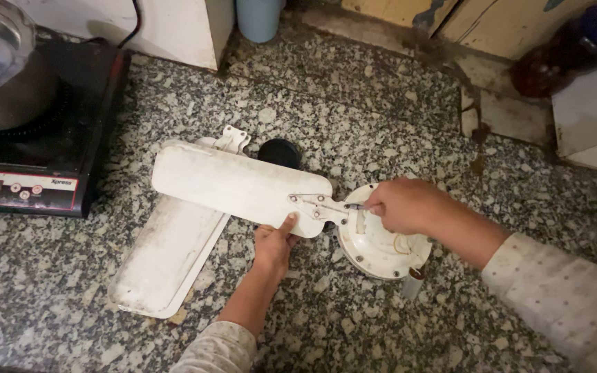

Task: The person assembles a white electric fan on a speckled floor, using a screwdriver to tighten screws on the fan hub and attaching fan blades one by one. The person handles the fan hub, blades, and screws, and uses a screwdriver throughout the process.

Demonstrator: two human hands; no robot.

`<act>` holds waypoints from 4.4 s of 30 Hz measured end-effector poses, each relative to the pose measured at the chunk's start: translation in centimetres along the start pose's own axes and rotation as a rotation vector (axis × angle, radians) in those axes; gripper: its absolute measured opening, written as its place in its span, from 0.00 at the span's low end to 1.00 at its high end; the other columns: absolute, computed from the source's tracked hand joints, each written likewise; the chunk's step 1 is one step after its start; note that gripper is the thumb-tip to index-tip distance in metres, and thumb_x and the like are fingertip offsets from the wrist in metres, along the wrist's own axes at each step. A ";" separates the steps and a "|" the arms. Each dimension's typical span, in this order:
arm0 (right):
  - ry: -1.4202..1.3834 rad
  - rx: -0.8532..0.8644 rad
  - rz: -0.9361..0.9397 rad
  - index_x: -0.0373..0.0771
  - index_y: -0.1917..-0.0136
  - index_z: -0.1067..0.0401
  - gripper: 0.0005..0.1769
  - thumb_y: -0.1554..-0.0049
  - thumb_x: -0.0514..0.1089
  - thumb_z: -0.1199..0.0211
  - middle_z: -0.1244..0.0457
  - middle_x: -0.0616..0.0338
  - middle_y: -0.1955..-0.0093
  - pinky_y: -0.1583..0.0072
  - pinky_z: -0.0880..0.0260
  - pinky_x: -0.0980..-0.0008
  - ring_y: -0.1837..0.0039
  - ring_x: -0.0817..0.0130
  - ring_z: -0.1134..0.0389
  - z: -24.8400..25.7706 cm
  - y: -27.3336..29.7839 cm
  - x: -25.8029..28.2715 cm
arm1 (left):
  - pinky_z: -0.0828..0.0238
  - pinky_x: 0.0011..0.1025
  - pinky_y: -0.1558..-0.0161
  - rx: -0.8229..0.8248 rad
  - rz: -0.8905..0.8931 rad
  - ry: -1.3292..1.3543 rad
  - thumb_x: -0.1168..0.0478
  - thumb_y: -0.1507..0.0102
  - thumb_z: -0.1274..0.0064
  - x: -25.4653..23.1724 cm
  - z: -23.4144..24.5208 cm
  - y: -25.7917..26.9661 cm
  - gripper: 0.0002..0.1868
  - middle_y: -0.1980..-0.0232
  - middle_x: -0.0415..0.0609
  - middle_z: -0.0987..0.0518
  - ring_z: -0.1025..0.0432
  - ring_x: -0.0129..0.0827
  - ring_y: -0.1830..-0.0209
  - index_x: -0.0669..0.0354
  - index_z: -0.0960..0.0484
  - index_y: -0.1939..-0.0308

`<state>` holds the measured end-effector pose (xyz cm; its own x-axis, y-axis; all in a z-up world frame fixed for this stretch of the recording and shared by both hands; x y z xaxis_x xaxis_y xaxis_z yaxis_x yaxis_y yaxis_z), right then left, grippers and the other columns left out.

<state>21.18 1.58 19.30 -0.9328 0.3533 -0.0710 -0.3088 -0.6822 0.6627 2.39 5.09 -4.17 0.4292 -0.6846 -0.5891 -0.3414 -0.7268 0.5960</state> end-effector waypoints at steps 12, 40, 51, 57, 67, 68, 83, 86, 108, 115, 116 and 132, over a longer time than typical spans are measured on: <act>-0.290 -0.410 -0.043 0.65 0.34 0.28 0.19 0.37 0.54 0.46 0.29 0.58 0.53 0.53 0.25 0.58 0.58 0.59 0.27 -4.4 6.1 -1.2 | 0.23 0.36 0.53 0.084 0.007 -0.051 0.62 0.39 0.41 1.6 1.5 -0.6 0.15 0.53 0.50 0.16 0.21 0.37 0.55 0.62 0.19 0.50; -1.066 -0.723 0.172 0.42 0.48 0.25 0.15 0.46 0.49 0.32 0.30 0.54 0.63 0.56 0.30 0.64 0.62 0.63 0.29 -18.9 12.7 -0.7 | 0.27 0.37 0.66 0.099 -0.128 -0.865 0.55 0.33 0.48 4.2 6.2 15.9 0.17 0.61 0.60 0.12 0.20 0.41 0.69 0.64 0.14 0.50; -1.107 -0.783 0.002 0.41 0.49 0.27 0.15 0.45 0.50 0.32 0.32 0.53 0.64 0.56 0.31 0.64 0.62 0.62 0.32 -21.9 12.6 2.8 | 0.33 0.57 0.48 -0.259 -0.753 -1.718 0.47 0.53 0.33 -7.9 8.2 19.8 0.33 0.46 0.60 0.20 0.27 0.60 0.45 0.56 0.17 0.46; -0.999 -0.913 0.019 0.38 0.50 0.28 0.12 0.43 0.47 0.34 0.36 0.50 0.56 0.49 0.34 0.62 0.53 0.55 0.34 -23.6 13.1 4.0 | 0.24 0.44 0.49 0.073 -0.461 -1.545 0.50 0.44 0.40 -4.3 10.8 14.9 0.18 0.57 0.60 0.15 0.20 0.51 0.55 0.55 0.11 0.56; -0.910 -1.067 0.126 0.37 0.53 0.29 0.10 0.47 0.42 0.33 0.37 0.50 0.52 0.44 0.34 0.61 0.46 0.52 0.34 -23.6 13.9 3.3 | 0.27 0.38 0.48 0.883 -0.148 -1.318 0.55 0.41 0.41 9.9 7.9 21.9 0.17 0.57 0.59 0.16 0.21 0.45 0.54 0.63 0.13 0.54; -0.895 -1.036 0.114 0.37 0.53 0.29 0.10 0.46 0.42 0.33 0.37 0.50 0.53 0.44 0.34 0.61 0.47 0.52 0.34 -24.0 14.0 2.9 | 0.27 0.38 0.54 0.832 -0.115 -1.256 0.56 0.40 0.43 10.1 8.0 21.2 0.17 0.60 0.60 0.17 0.22 0.44 0.59 0.64 0.13 0.53; -0.686 -0.576 -0.051 0.45 0.46 0.29 0.15 0.44 0.52 0.35 0.30 0.53 0.52 0.45 0.27 0.58 0.47 0.55 0.26 -24.5 8.7 -7.5 | 0.23 0.31 0.66 0.286 0.137 -0.450 0.59 0.36 0.41 10.3 -0.4 2.6 0.29 0.56 0.52 0.19 0.25 0.32 0.68 0.54 0.31 0.32; -0.668 -0.423 -0.032 0.48 0.44 0.29 0.16 0.43 0.54 0.36 0.29 0.54 0.54 0.48 0.27 0.59 0.50 0.58 0.25 -21.4 8.3 -8.3 | 0.23 0.33 0.68 0.335 0.083 -0.390 0.58 0.38 0.42 9.9 -3.3 2.0 0.29 0.56 0.52 0.17 0.23 0.35 0.69 0.58 0.28 0.33; -0.228 -0.334 -0.021 0.72 0.35 0.25 0.22 0.42 0.57 0.41 0.28 0.60 0.53 0.47 0.26 0.55 0.50 0.55 0.26 -4.9 5.8 -0.4 | 0.16 0.37 0.68 0.500 0.102 -0.356 0.65 0.37 0.42 6.8 -5.3 1.7 0.30 0.53 0.59 0.18 0.19 0.44 0.64 0.57 0.38 0.34; -0.168 -0.314 -0.064 0.70 0.38 0.24 0.19 0.43 0.56 0.40 0.28 0.60 0.54 0.47 0.26 0.55 0.49 0.57 0.27 -3.8 6.1 1.6 | 0.15 0.38 0.68 0.500 0.121 -0.341 0.66 0.38 0.43 6.6 -5.6 1.3 0.30 0.50 0.57 0.19 0.19 0.41 0.62 0.56 0.40 0.35; -0.156 -0.304 -0.073 0.70 0.37 0.24 0.20 0.43 0.55 0.40 0.28 0.61 0.53 0.47 0.26 0.55 0.49 0.57 0.27 -3.7 6.2 1.9 | 0.15 0.38 0.68 0.506 0.122 -0.332 0.66 0.38 0.43 6.6 -5.7 1.5 0.31 0.51 0.58 0.19 0.19 0.42 0.62 0.56 0.40 0.34; -0.063 0.194 -0.184 0.51 0.46 0.18 0.16 0.41 0.47 0.44 0.25 0.53 0.51 0.47 0.22 0.57 0.50 0.56 0.22 -0.7 -0.7 3.7 | 0.15 0.35 0.66 0.524 0.032 -0.413 0.69 0.37 0.45 6.9 -5.5 1.6 0.33 0.52 0.55 0.19 0.19 0.37 0.61 0.57 0.45 0.32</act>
<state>17.86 2.94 18.04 -0.8491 0.5033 -0.1605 -0.4249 -0.4701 0.7736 9.38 -0.50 -4.29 0.0921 -0.5952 -0.7983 -0.7546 -0.5648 0.3341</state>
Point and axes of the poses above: each hand's wrist, its own y-axis away from the middle knuckle, its own z-axis out of the back of the hand, x = y × z, the point moved 7 cm from there along -y, towards the middle knuckle
